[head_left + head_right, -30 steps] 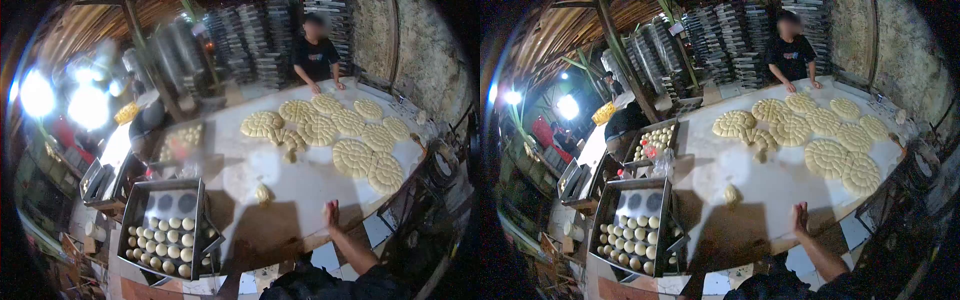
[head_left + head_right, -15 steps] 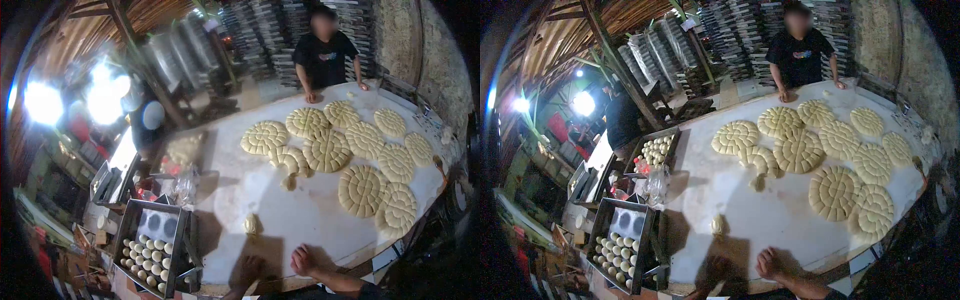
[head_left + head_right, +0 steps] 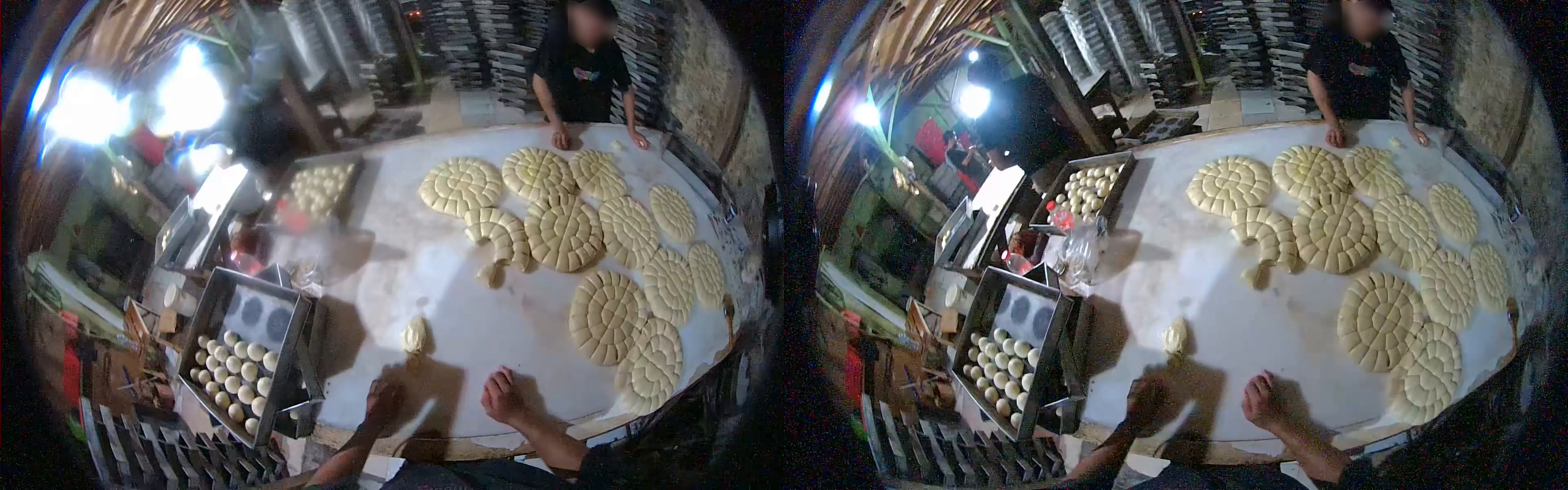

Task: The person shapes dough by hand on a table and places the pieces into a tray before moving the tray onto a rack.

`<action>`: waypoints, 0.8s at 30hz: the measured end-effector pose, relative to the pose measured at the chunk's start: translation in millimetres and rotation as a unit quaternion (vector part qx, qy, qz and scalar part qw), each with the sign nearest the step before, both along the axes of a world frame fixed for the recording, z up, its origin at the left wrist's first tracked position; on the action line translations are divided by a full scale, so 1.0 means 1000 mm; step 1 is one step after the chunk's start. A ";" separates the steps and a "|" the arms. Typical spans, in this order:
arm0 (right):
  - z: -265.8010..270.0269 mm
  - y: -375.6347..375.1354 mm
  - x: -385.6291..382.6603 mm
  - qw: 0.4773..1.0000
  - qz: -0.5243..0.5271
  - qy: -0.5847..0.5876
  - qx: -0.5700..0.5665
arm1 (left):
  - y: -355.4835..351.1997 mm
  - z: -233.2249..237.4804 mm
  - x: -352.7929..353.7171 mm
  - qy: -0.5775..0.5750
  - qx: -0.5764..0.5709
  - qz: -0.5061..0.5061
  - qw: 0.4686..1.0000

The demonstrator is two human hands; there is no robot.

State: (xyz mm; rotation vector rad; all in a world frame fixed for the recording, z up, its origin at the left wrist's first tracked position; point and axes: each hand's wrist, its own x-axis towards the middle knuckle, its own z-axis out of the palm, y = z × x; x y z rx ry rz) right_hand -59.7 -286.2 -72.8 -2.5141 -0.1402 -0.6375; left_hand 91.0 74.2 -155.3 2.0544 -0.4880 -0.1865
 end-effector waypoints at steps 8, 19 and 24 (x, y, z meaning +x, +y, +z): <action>0.032 -0.056 0.075 0.976 -0.200 -0.041 -0.079 | 0.004 0.072 0.068 -0.118 0.048 0.032 0.991; 0.025 0.019 0.005 0.967 -0.215 0.100 0.095 | 0.017 0.049 -0.027 0.165 -0.159 -0.102 0.968; 0.092 0.087 0.014 0.705 -0.191 0.169 0.661 | 0.026 0.103 -0.043 0.306 -0.276 -0.162 0.897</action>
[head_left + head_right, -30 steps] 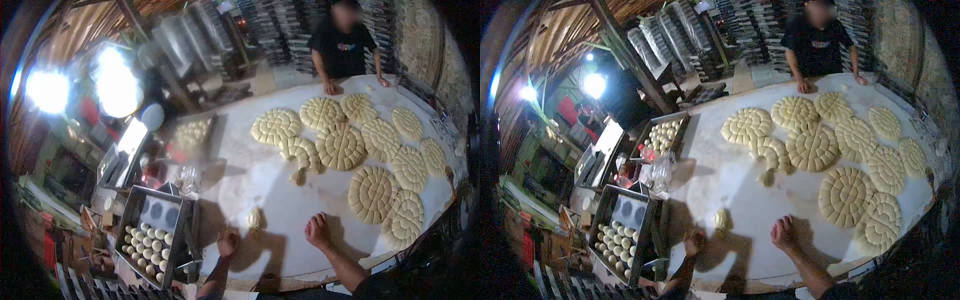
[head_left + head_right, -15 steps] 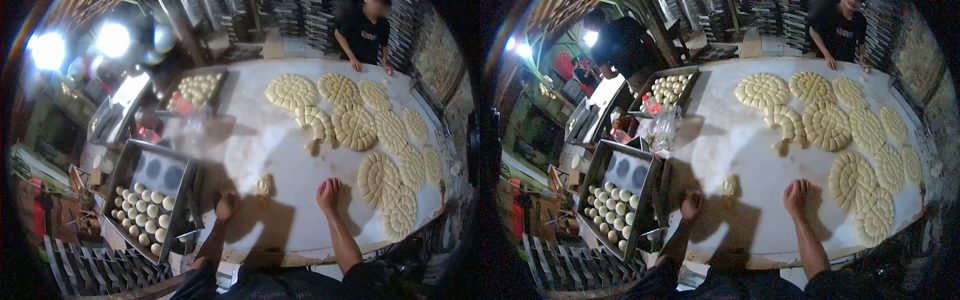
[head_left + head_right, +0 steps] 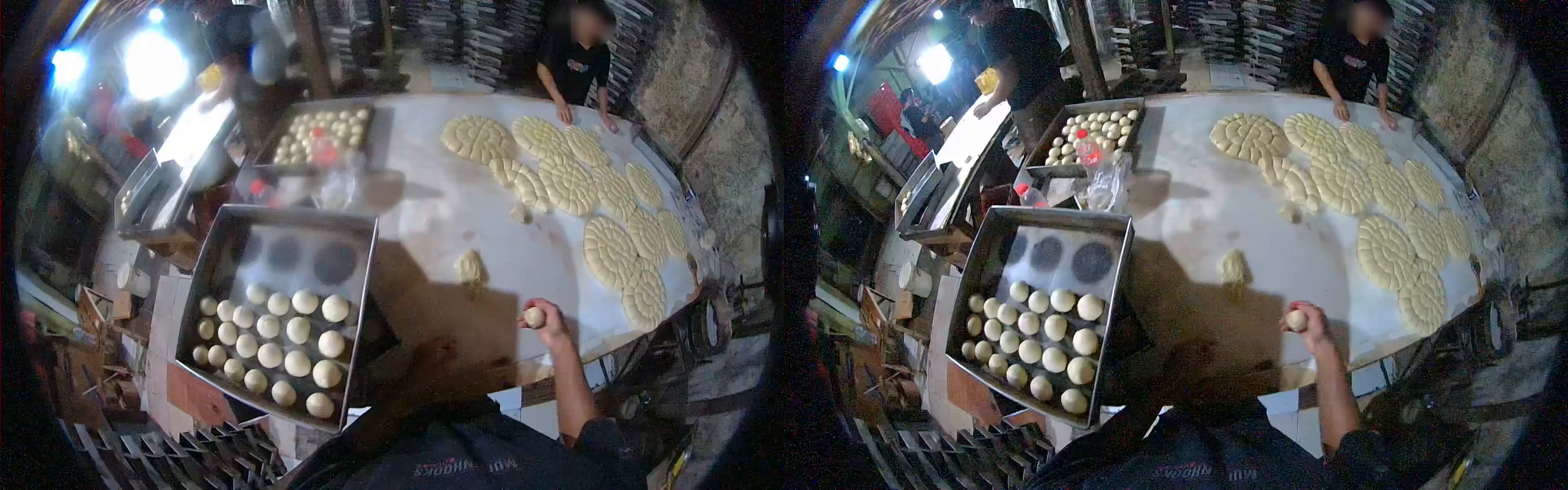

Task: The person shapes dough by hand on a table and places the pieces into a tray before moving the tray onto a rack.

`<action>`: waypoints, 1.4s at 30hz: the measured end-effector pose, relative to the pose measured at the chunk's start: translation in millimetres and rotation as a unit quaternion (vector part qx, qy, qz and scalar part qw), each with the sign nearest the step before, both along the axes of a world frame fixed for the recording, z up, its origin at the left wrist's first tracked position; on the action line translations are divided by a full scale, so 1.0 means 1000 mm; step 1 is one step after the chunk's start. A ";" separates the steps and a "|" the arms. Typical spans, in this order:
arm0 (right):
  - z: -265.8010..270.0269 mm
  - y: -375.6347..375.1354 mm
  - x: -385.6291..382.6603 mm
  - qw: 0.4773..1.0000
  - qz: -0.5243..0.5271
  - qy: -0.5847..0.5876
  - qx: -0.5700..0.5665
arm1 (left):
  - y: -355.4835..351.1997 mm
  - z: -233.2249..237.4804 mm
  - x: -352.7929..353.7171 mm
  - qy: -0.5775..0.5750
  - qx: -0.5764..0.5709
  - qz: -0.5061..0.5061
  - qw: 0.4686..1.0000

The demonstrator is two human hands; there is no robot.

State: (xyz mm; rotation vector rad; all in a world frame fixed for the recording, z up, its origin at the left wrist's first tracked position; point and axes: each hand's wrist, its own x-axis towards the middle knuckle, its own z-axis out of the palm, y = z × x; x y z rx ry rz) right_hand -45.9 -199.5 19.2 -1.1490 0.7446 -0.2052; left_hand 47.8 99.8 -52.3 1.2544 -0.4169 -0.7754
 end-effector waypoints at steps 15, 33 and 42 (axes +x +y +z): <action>0.031 0.117 0.022 0.896 0.099 -0.049 -0.429 | -0.059 0.083 0.004 -0.270 0.099 -0.009 0.958; -0.033 -0.077 -0.016 0.811 0.165 -0.080 -0.555 | -0.094 0.038 0.070 -0.490 0.555 -0.070 0.668; -0.052 -0.148 -0.013 0.748 0.141 -0.052 -0.646 | 0.002 -0.030 0.082 -0.353 0.337 0.232 0.842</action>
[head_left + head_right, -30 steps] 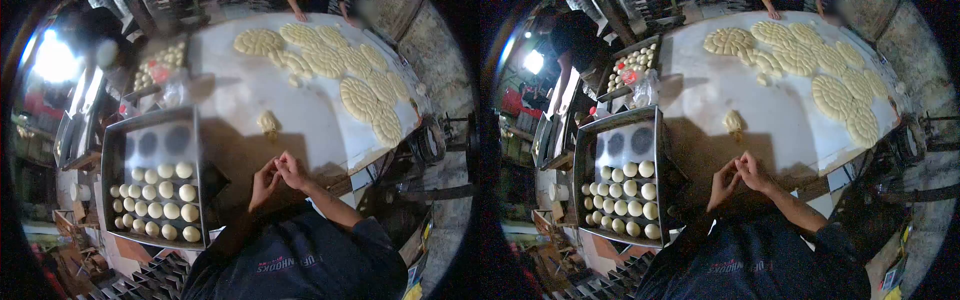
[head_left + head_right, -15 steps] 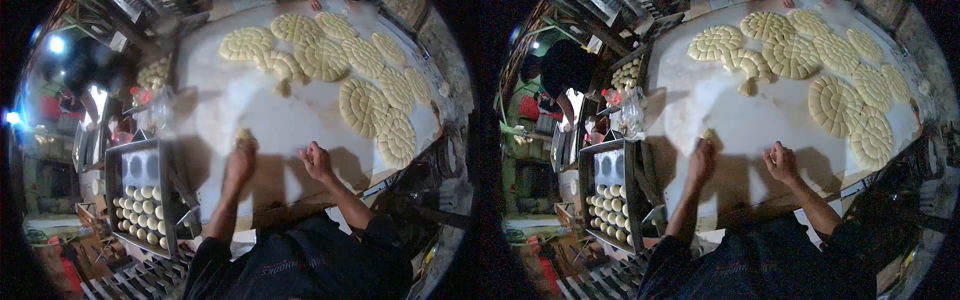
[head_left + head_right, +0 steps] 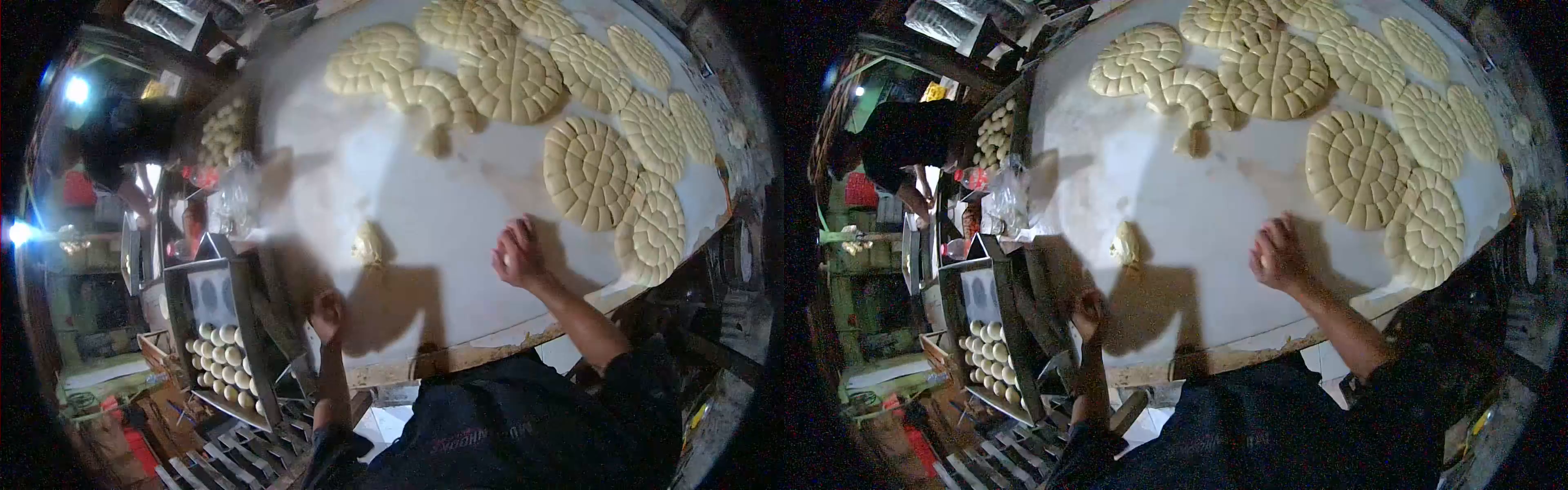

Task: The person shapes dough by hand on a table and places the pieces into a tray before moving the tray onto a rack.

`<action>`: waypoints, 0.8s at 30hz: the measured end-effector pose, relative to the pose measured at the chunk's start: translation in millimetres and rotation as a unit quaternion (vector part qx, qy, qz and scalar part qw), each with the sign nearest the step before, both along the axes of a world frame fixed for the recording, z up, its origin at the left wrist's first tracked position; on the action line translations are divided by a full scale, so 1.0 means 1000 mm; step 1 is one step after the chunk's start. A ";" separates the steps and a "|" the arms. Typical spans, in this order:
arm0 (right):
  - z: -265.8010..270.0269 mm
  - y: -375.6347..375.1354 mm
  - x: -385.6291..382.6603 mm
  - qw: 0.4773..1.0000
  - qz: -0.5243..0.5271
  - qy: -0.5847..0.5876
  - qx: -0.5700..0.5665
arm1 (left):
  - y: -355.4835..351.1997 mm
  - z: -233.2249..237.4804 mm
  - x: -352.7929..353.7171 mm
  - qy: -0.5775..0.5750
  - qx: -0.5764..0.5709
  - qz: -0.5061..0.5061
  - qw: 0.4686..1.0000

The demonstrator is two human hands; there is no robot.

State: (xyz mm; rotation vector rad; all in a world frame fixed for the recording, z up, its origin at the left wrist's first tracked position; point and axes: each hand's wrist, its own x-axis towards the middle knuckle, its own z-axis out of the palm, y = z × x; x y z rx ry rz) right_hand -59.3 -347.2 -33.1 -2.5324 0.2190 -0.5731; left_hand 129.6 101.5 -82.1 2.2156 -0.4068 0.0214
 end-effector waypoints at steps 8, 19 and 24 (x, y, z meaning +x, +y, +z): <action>-0.011 0.065 -0.013 0.991 0.133 0.018 -0.012 | -0.026 -0.028 -0.048 -0.330 0.256 -0.119 0.901; -0.017 0.076 0.090 0.978 -0.197 0.041 0.058 | -0.062 0.012 -0.020 -0.013 0.034 -0.053 0.998; 0.005 0.103 0.027 0.997 -0.035 0.059 -0.025 | -0.002 0.034 -0.113 0.050 -0.001 -0.226 0.973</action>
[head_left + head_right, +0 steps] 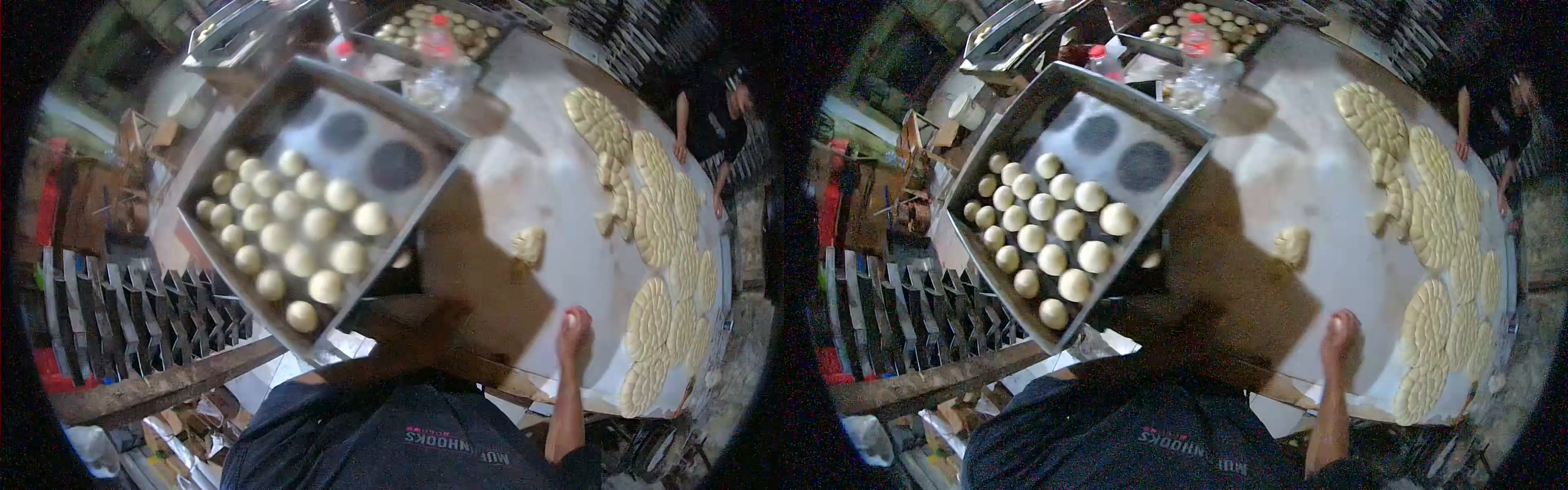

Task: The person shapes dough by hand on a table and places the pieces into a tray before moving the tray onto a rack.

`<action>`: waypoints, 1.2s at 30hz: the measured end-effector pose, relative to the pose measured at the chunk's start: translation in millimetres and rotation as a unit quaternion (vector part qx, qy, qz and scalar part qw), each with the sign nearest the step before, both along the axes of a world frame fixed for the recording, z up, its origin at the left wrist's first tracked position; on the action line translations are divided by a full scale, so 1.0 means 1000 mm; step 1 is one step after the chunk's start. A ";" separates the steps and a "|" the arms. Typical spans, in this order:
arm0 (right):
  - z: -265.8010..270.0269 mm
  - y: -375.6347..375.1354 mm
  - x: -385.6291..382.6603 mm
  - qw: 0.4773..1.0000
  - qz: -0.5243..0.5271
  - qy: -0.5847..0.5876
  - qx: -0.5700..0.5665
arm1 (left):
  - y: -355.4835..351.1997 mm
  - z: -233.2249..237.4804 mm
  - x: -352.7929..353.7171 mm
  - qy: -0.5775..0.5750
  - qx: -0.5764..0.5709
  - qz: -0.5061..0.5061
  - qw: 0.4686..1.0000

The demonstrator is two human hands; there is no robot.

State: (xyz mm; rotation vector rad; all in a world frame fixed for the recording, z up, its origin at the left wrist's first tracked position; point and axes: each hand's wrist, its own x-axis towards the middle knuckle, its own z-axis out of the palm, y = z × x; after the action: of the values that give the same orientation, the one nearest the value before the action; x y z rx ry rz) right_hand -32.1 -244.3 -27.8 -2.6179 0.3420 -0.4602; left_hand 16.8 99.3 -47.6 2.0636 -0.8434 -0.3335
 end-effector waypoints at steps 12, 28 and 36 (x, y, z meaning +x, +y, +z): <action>0.204 0.210 0.185 0.955 0.201 0.045 0.215 | 0.302 0.215 0.265 -0.348 0.180 0.191 0.900; 0.181 0.243 0.215 0.923 0.316 -0.219 0.012 | 0.266 0.253 0.265 -0.297 0.207 0.192 0.912; 0.029 0.016 0.087 0.990 -0.009 -0.082 0.117 | -0.098 0.318 0.248 -0.148 0.086 -0.323 0.931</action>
State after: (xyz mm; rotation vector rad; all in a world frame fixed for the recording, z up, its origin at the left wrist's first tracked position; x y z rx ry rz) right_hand 55.3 -228.7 0.9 -2.3341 0.3437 -0.5995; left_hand 264.5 1.5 270.8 1.9672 -1.7396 -0.4656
